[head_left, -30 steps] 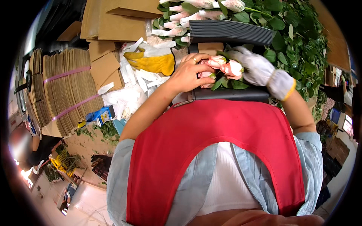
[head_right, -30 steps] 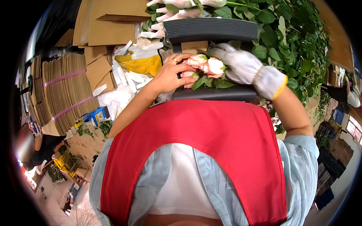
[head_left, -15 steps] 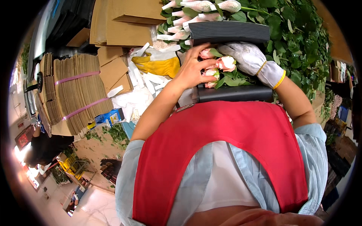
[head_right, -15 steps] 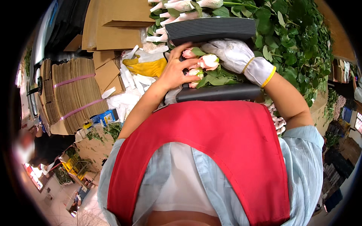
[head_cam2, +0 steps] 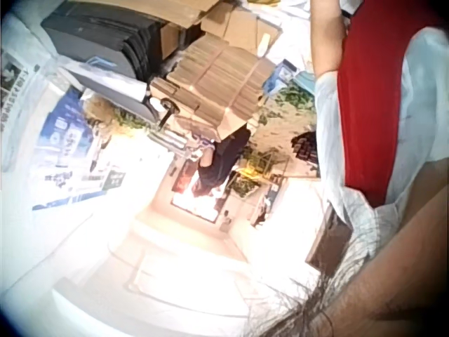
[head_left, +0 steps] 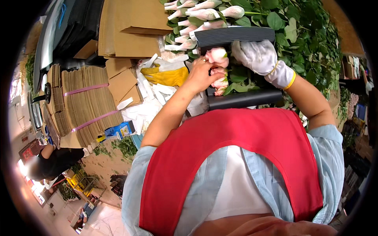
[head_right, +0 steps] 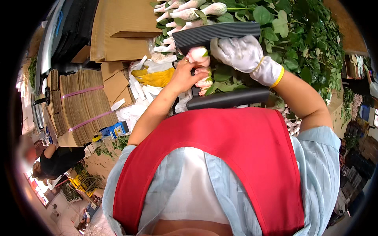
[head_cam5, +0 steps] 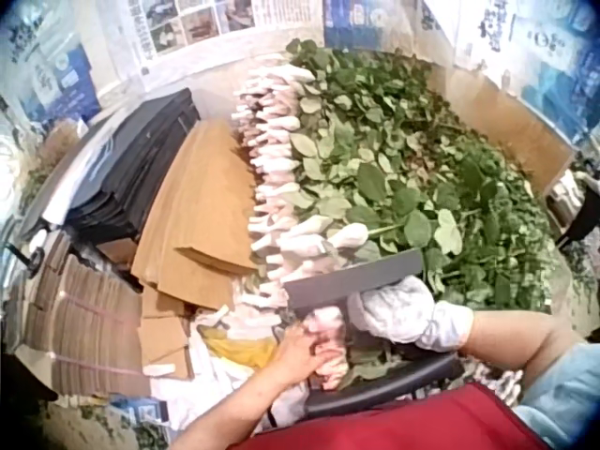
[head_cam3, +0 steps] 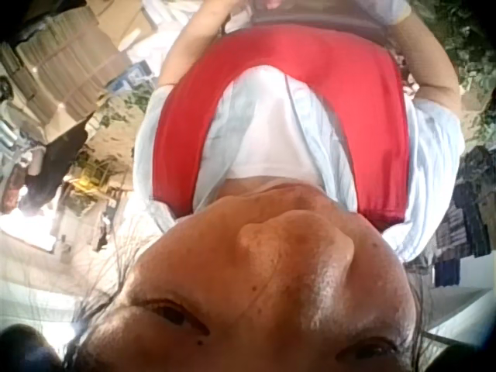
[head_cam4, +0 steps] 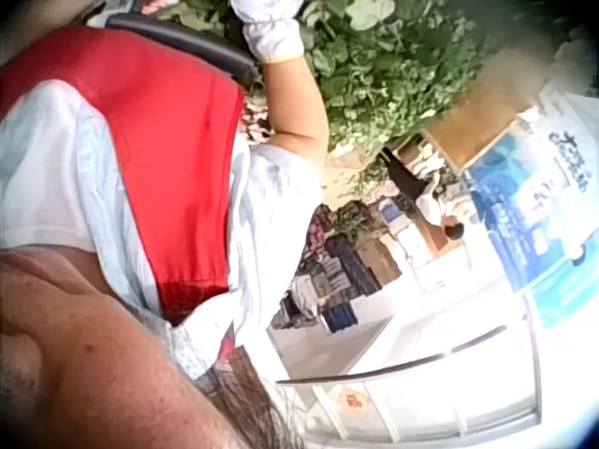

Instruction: The person arranges pink roses with green leaves into a black plastic tray, placing them one by one and adjusting their positions. The person then covers the tray with a clear plastic sheet and secures it with a rubber band.

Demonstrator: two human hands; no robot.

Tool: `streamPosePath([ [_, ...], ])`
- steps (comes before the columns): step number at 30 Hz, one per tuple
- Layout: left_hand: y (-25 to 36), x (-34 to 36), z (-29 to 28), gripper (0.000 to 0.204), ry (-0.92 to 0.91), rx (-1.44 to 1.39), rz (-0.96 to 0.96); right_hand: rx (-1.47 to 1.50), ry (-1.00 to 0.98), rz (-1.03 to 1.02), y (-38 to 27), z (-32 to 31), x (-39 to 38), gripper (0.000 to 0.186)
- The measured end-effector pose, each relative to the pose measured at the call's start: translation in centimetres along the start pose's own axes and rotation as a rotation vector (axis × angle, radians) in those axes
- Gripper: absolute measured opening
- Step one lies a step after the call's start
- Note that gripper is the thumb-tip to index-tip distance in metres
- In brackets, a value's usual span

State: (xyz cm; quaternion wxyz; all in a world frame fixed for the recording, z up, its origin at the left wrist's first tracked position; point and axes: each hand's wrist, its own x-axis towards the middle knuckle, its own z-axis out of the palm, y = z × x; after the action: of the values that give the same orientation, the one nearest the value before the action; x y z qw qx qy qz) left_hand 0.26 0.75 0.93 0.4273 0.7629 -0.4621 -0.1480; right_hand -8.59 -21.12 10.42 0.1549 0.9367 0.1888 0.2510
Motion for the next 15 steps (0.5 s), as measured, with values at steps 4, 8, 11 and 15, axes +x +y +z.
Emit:
streamPosePath([
  [4,-1.1,-0.2,0.0,0.047,0.044,0.045,0.057,0.028,0.115,-0.175,1.3,1.2,-0.6,0.039],
  [8,-1.2,-0.8,0.3,0.041,0.04,-0.009,0.054,-0.003,0.151,-0.202,1.7,0.7,0.0,0.042],
  [11,-1.4,-0.9,0.3,0.041,0.028,-0.024,0.092,0.034,0.055,-0.166,1.5,0.7,0.0,0.045],
  [15,-0.6,-1.4,1.4,0.039,0.064,0.127,0.099,0.138,-0.012,-0.084,-0.2,3.8,-2.3,0.038],
])
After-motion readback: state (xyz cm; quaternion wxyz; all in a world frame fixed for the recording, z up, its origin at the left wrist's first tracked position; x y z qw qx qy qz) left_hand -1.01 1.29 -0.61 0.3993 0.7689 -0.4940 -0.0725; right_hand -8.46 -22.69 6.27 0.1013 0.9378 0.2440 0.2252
